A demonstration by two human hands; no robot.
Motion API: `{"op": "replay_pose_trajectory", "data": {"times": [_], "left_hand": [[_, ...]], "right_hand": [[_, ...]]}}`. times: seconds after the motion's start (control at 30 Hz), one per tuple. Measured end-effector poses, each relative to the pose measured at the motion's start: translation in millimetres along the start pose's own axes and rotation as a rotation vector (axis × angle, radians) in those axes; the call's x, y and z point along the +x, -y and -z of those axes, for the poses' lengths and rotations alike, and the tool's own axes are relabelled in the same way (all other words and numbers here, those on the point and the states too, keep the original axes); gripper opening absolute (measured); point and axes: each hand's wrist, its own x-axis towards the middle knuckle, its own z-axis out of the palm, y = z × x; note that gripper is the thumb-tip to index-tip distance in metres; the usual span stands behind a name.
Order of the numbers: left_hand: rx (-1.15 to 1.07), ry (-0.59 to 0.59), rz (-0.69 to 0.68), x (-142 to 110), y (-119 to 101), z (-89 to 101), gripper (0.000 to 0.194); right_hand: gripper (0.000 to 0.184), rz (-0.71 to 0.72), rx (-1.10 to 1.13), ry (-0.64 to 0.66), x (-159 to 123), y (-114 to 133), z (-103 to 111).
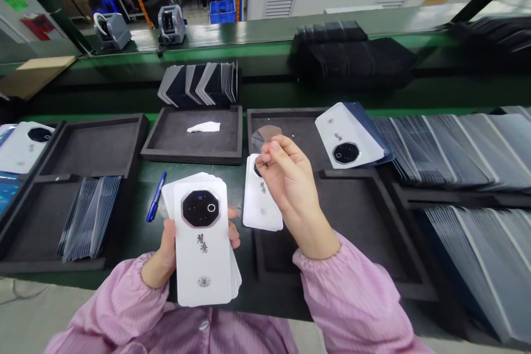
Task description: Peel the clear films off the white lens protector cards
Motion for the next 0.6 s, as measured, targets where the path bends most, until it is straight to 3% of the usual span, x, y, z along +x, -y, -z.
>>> {"op": "replay_pose_trajectory", "data": {"times": [0.2, 0.6], "left_hand": [[-0.038, -0.002, -0.009, 1.5, -0.9, -2.3, 0.093], [-0.055, -0.033, -0.008, 1.2, -4.6, -11.2, 0.09]], "right_hand": [[0.028, -0.066, 0.055, -0.054, -2.7, 3.6, -5.8], [0.026, -0.077, 0.059, -0.04, -5.4, 3.4, -6.2]]}}
